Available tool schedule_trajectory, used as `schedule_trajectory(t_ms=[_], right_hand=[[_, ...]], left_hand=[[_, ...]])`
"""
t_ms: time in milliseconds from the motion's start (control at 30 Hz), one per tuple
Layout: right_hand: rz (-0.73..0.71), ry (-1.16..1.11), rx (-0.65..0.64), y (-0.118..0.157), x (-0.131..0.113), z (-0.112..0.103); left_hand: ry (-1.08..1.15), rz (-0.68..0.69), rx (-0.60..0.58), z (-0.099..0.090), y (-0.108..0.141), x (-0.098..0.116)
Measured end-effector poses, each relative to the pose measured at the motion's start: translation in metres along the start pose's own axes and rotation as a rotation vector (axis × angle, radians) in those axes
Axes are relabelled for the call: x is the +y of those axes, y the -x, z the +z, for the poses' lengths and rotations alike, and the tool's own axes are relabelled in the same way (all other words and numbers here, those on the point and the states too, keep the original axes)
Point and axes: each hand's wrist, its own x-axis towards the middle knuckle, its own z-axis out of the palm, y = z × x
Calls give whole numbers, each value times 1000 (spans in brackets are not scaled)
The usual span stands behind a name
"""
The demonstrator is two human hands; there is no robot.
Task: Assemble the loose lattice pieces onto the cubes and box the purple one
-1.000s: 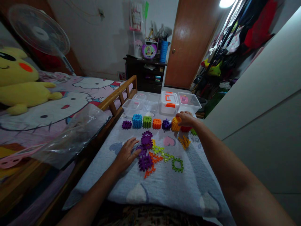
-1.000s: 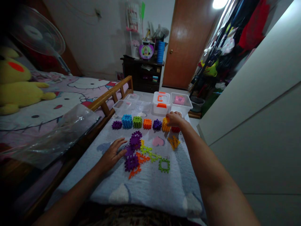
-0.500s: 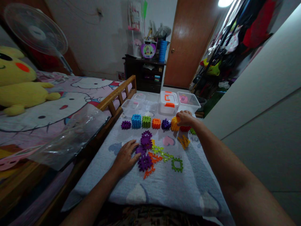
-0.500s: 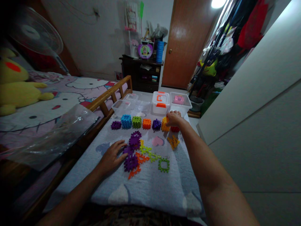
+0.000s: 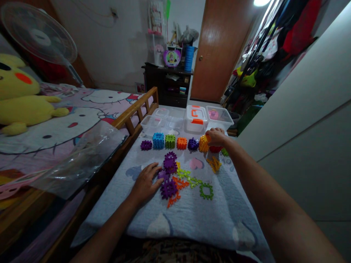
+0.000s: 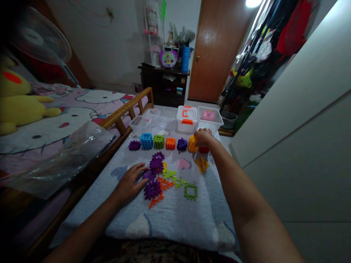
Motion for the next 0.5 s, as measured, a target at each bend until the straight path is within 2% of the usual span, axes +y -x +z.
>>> schedule_trajectory(t_ms=[500], right_hand=[[8, -21, 5, -7, -1, 5]], left_hand=[[6, 5, 7, -3, 0, 3]])
